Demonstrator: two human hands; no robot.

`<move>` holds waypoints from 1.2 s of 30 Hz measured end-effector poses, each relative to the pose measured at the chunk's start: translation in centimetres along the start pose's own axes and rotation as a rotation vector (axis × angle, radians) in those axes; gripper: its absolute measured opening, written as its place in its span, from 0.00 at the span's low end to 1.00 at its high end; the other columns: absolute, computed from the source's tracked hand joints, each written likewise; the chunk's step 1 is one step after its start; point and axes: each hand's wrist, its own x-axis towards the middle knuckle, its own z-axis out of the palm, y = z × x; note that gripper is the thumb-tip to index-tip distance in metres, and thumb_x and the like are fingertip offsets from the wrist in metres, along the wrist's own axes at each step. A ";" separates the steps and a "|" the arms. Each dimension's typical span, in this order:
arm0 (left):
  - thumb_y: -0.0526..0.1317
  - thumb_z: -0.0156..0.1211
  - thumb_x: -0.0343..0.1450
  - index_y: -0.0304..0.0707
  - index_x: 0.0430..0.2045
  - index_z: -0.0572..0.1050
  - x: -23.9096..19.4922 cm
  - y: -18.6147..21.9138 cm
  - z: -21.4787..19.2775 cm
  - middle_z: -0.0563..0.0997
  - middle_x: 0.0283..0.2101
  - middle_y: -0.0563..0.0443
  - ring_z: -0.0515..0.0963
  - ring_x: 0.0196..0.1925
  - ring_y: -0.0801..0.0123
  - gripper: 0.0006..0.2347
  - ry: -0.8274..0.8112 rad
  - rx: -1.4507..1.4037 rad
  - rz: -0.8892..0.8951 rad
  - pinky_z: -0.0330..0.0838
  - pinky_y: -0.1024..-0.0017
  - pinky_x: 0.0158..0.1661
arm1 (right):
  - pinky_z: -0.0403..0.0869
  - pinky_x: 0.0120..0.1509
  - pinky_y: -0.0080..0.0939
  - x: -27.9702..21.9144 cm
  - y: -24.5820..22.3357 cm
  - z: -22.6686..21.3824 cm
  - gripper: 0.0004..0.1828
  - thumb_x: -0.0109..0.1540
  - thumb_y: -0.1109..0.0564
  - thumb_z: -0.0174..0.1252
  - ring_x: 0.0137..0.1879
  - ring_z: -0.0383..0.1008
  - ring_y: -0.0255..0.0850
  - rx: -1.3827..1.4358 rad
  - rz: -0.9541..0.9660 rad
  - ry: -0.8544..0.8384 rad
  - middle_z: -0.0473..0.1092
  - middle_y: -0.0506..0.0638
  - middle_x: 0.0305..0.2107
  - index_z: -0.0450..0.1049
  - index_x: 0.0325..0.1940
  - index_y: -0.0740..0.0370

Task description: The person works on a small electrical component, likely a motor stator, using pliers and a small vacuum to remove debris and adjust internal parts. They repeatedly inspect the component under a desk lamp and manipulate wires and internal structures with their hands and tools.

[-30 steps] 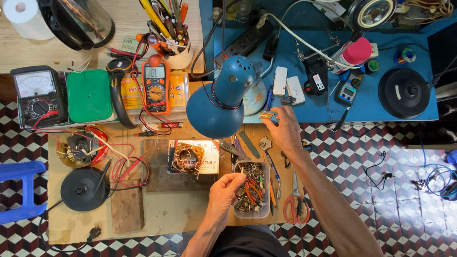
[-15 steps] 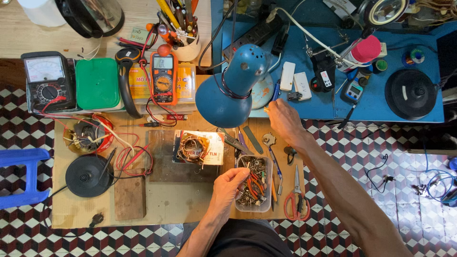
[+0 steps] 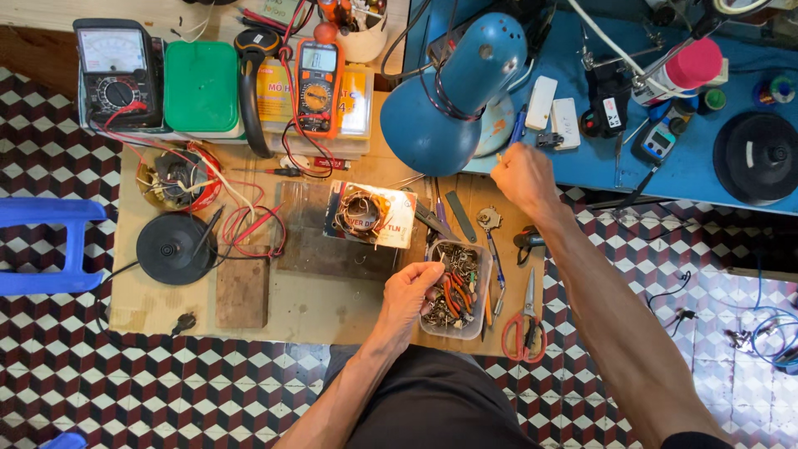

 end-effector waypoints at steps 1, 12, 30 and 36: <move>0.44 0.64 0.71 0.34 0.39 0.80 -0.1 -0.6 -0.2 0.82 0.33 0.57 0.71 0.27 0.84 0.12 0.020 0.005 0.013 0.63 0.83 0.25 | 0.76 0.49 0.50 -1.2 -0.1 -0.1 0.13 0.61 0.54 0.59 0.41 0.79 0.57 0.102 0.070 -0.027 0.78 0.66 0.34 0.81 0.40 0.68; 0.41 0.63 0.72 0.33 0.38 0.81 0.9 -2.6 -1.2 0.83 0.30 0.55 0.78 0.28 0.81 0.09 0.138 0.154 0.245 0.67 0.83 0.25 | 0.75 0.52 0.32 -19.0 -10.1 3.8 0.09 0.64 0.62 0.60 0.45 0.77 0.32 1.358 0.314 -0.174 0.78 0.51 0.41 0.76 0.47 0.69; 0.47 0.62 0.72 0.32 0.39 0.81 -3.3 1.1 -1.7 0.83 0.30 0.52 0.79 0.27 0.77 0.15 0.180 0.068 0.075 0.76 0.79 0.31 | 0.77 0.49 0.34 -16.1 -11.5 4.2 0.05 0.64 0.62 0.59 0.41 0.78 0.35 1.579 0.290 -0.121 0.78 0.55 0.38 0.73 0.43 0.67; 0.48 0.61 0.70 0.35 0.45 0.81 -4.7 -1.1 -2.7 0.85 0.35 0.51 0.78 0.30 0.77 0.17 0.227 0.077 0.031 0.74 0.77 0.32 | 0.75 0.41 0.33 -6.5 -1.2 -0.6 0.06 0.64 0.60 0.58 0.36 0.77 0.35 0.986 0.167 0.415 0.77 0.54 0.32 0.72 0.38 0.68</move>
